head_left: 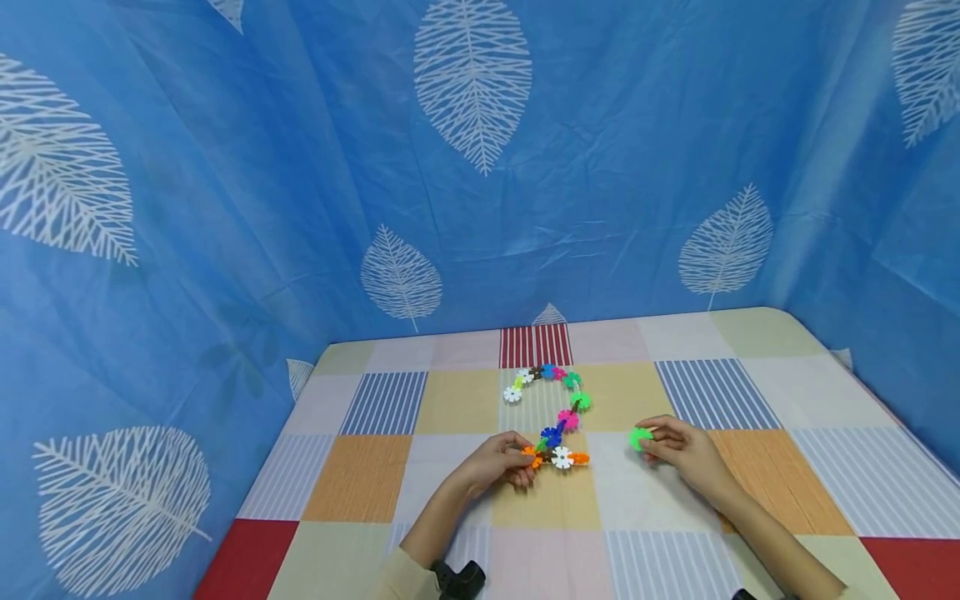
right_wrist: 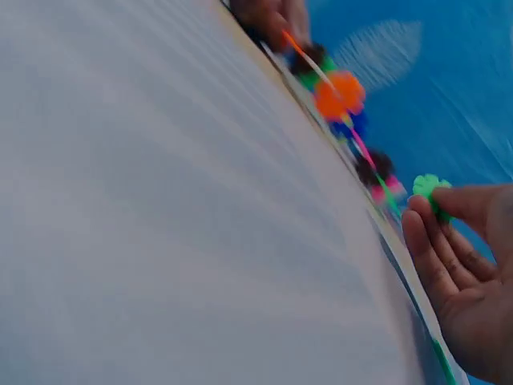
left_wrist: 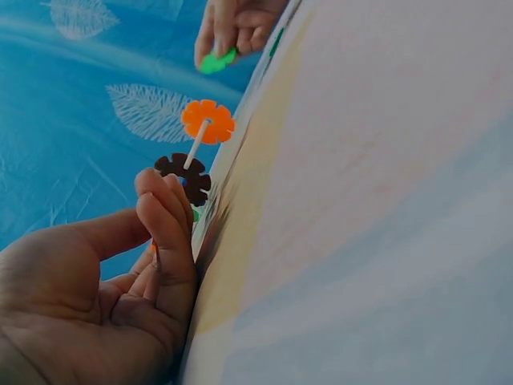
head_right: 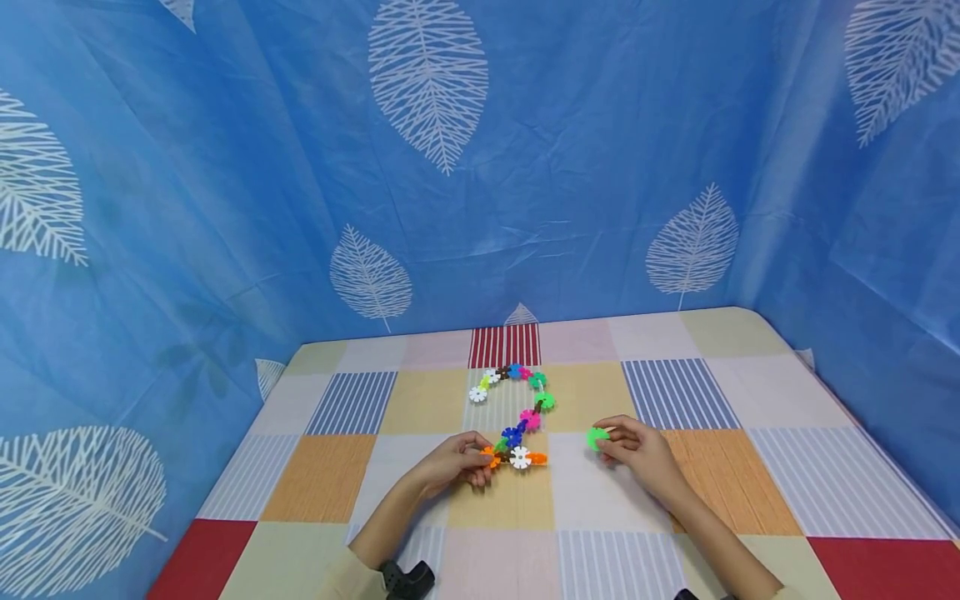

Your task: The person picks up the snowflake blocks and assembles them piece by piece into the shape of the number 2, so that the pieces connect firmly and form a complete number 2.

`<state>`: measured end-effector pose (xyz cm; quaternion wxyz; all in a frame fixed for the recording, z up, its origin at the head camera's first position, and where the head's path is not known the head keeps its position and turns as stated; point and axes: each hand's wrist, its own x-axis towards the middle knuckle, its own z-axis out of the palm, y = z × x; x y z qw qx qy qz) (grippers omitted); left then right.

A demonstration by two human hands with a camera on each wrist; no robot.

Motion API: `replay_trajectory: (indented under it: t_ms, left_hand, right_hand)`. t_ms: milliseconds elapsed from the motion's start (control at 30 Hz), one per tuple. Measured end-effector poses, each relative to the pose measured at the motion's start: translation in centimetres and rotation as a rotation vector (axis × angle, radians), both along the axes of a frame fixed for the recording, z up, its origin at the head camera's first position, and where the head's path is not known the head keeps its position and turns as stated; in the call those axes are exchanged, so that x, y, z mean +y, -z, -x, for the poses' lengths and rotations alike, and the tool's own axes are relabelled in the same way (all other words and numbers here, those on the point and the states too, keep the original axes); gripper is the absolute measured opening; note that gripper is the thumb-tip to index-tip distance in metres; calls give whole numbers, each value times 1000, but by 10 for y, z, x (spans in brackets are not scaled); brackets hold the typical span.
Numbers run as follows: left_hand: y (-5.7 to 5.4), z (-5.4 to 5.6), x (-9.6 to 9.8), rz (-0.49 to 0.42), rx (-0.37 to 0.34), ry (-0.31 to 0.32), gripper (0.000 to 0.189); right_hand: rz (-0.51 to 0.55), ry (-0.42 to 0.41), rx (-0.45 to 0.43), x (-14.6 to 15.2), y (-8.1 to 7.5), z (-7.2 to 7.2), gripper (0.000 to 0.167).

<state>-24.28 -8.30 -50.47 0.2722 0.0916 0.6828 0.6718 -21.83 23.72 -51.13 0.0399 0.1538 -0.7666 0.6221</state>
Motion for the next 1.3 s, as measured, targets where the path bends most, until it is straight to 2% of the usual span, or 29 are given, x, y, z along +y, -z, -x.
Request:
replay_trajectory:
  t_ms: [67, 167, 300, 833, 1100, 1300]
  left_hand:
    - [1, 1, -1, -12, -7, -1, 11]
    - [1, 2, -1, -28, -14, -2, 11]
    - [2, 2, -2, -43, -21, 2, 12]
    - [-1, -2, -2, -53, -34, -18, 14]
    - [0, -1, -1, -56, -45, -18, 11]
    - [-3, -3, -1, -49, -13, 2, 11]
  right_hand:
    - [70, -47, -101, -17, -1, -2, 36]
    - [155, -65, -241, -37, -1, -4, 40]
    - [190, -55, -314, -53, 0, -5, 41]
    - [180, -44, -357, -59, -4, -7, 39]
    - [156, -79, -348, -59, -6, -8, 40]
    - [188, -88, -357, -63, -5, -7, 39]
